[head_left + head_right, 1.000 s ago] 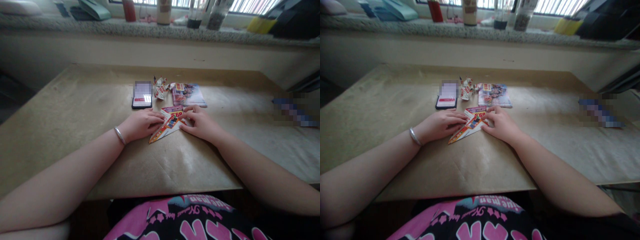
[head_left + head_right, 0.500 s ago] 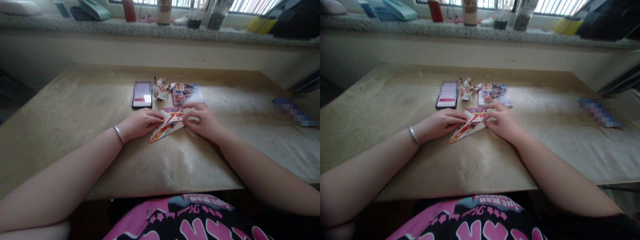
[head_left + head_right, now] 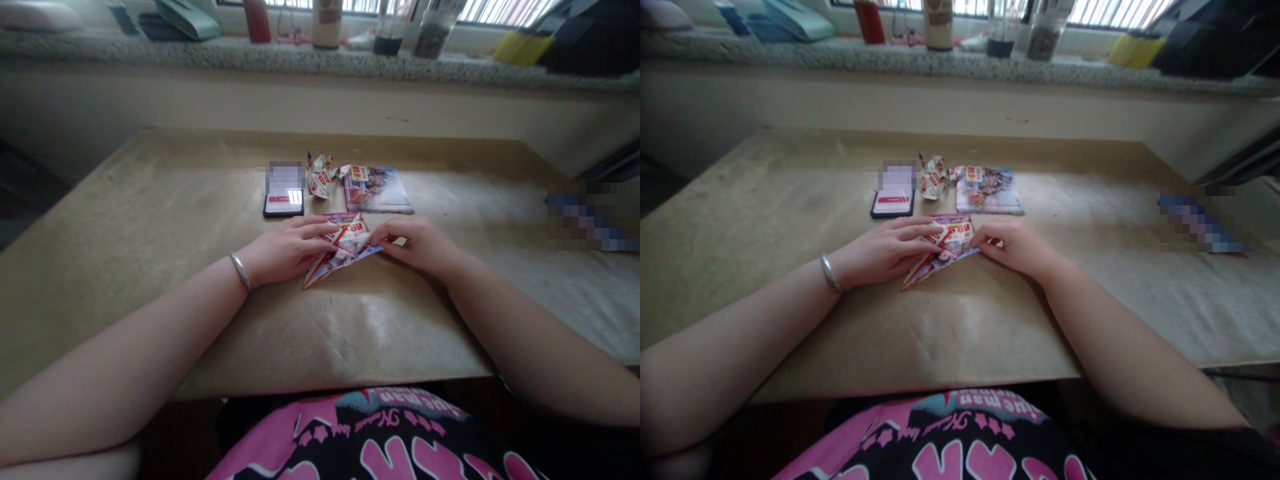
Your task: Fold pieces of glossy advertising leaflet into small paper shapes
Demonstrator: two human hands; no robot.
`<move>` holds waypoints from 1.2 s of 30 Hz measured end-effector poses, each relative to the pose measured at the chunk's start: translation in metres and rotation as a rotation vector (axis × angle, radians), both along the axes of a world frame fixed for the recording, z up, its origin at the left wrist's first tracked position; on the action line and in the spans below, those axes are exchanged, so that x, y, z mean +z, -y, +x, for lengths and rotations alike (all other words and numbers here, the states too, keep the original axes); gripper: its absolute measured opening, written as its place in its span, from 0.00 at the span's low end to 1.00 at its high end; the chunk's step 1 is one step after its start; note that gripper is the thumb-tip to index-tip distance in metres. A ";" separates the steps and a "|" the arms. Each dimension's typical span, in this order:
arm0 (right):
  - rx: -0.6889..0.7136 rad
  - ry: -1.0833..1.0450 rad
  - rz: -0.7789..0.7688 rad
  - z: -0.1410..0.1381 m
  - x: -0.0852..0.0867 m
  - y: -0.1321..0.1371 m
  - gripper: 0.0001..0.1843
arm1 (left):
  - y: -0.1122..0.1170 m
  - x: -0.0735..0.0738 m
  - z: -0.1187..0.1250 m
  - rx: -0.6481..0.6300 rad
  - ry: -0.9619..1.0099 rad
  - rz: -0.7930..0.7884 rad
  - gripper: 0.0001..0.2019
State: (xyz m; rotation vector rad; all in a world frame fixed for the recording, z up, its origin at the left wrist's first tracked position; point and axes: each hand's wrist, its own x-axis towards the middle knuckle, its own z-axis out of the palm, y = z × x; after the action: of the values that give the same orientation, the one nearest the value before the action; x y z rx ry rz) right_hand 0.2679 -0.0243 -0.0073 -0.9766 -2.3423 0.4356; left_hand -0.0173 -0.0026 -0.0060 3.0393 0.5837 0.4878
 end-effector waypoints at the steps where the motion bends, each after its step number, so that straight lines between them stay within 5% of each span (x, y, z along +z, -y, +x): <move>1: -0.004 0.007 -0.016 0.001 0.000 0.000 0.06 | 0.000 0.001 0.000 0.005 -0.006 0.007 0.15; 10: 0.052 0.006 0.046 0.002 0.002 -0.002 0.07 | 0.003 0.002 0.001 0.141 -0.086 0.003 0.16; 21: 0.066 0.148 0.053 0.012 -0.004 -0.011 0.09 | 0.006 0.004 0.001 0.290 -0.242 -0.153 0.34; 27: 0.134 0.139 0.061 0.011 -0.001 -0.010 0.13 | 0.005 0.004 0.001 0.282 -0.252 -0.161 0.34; 36: 0.050 0.193 0.044 -0.008 0.000 0.004 0.15 | 0.004 0.002 0.004 0.278 -0.176 -0.108 0.35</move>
State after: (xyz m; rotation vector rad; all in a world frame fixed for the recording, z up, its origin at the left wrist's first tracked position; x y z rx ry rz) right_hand 0.2597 -0.0281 -0.0069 -0.9793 -2.5421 0.3206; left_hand -0.0128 -0.0071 -0.0039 2.9290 1.0131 0.1837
